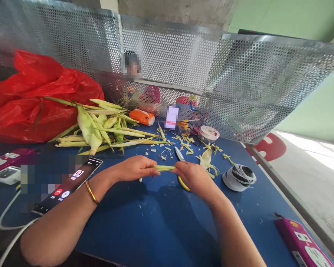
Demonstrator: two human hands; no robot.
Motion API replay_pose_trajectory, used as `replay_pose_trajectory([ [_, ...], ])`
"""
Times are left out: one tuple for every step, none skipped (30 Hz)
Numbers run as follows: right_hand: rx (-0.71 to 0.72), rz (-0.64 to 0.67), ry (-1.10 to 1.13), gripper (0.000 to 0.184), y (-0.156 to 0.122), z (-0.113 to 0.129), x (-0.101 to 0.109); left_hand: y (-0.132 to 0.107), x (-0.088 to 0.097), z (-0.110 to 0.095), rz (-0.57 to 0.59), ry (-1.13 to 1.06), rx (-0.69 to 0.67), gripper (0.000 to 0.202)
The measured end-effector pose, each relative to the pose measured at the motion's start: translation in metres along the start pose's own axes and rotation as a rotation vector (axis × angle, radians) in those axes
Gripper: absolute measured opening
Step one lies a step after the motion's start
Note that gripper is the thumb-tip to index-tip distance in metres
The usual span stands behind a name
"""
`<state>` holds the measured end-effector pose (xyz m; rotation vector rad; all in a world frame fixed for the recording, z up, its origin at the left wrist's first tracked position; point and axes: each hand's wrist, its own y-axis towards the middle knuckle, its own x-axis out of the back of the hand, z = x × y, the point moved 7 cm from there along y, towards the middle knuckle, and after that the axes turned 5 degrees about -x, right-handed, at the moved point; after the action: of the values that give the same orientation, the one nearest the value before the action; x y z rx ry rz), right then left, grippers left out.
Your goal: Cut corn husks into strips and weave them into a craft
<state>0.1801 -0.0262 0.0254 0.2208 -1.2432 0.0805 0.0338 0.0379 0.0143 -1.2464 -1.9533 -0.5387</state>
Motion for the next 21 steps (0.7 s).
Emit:
replay_pose_trajectory([
  [-0.007,-0.017,0.064,0.031,0.0,-0.004,0.004,0.0,0.001,0.002,-0.009,0.026,0.006,0.046],
  [-0.016,-0.045,0.122,0.032,0.0,-0.007,0.009,0.001,0.002,0.003,-0.024,0.047,0.011,0.045],
  [-0.027,-0.088,0.167,0.032,-0.001,-0.01,0.014,0.001,0.003,0.005,-0.042,0.059,0.017,0.045],
  [-0.042,-0.138,0.199,0.032,-0.001,-0.013,0.019,0.001,0.004,0.006,-0.059,0.056,0.023,0.045],
  [-0.06,-0.188,0.218,0.032,-0.001,-0.015,0.023,0.002,0.004,0.007,-0.071,0.037,0.025,0.046],
  [-0.078,-0.234,0.227,0.031,-0.001,-0.016,0.026,0.002,0.003,0.007,-0.076,-0.003,0.025,0.048],
  [-0.096,-0.27,0.229,0.031,-0.001,-0.017,0.028,0.002,0.001,0.008,-0.072,-0.064,0.028,0.049],
  [-0.116,-0.3,0.225,0.031,-0.002,-0.017,0.029,0.002,-0.001,0.009,-0.062,-0.144,0.035,0.051],
  [-0.135,-0.327,0.217,0.031,-0.002,-0.017,0.03,0.002,-0.005,0.009,-0.054,-0.239,0.048,0.053],
  [-0.155,-0.352,0.206,0.031,-0.002,-0.018,0.03,0.002,-0.008,0.01,-0.048,-0.34,0.069,0.056],
  [-0.175,-0.376,0.196,0.031,-0.003,-0.018,0.031,0.002,-0.011,0.011,-0.05,-0.437,0.098,0.058],
  [-0.193,-0.396,0.188,0.031,-0.004,-0.019,0.031,0.002,-0.013,0.013,-0.058,-0.523,0.128,0.06],
  [-0.208,-0.411,0.183,0.03,-0.004,-0.02,0.031,0.002,-0.015,0.014,-0.068,-0.594,0.157,0.061],
  [-0.219,-0.418,0.183,0.03,-0.004,-0.021,0.031,0.001,-0.016,0.014,-0.074,-0.652,0.18,0.062],
  [-0.227,-0.417,0.187,0.03,-0.005,-0.022,0.031,0.001,-0.018,0.014,-0.072,-0.7,0.195,0.061],
  [-0.234,-0.413,0.191,0.03,-0.005,-0.023,0.031,0.001,-0.019,0.014,-0.063,-0.741,0.204,0.059],
  [-0.24,-0.413,0.194,0.029,-0.005,-0.025,0.032,0.002,-0.019,0.013,-0.055,-0.775,0.204,0.056],
  [-0.244,-0.418,0.194,0.028,-0.005,-0.026,0.033,0.002,-0.019,0.013,-0.054,-0.8,0.201,0.053],
  [-0.246,-0.426,0.192,0.028,-0.006,-0.027,0.035,0.003,-0.018,0.014,-0.06,-0.818,0.199,0.051],
  [-0.249,-0.437,0.187,0.027,-0.007,-0.029,0.037,0.003,-0.017,0.015,-0.072,-0.832,0.202,0.05],
  [-0.254,-0.448,0.179,0.027,-0.007,-0.031,0.039,0.003,-0.016,0.017,-0.088,-0.843,0.207,0.051],
])
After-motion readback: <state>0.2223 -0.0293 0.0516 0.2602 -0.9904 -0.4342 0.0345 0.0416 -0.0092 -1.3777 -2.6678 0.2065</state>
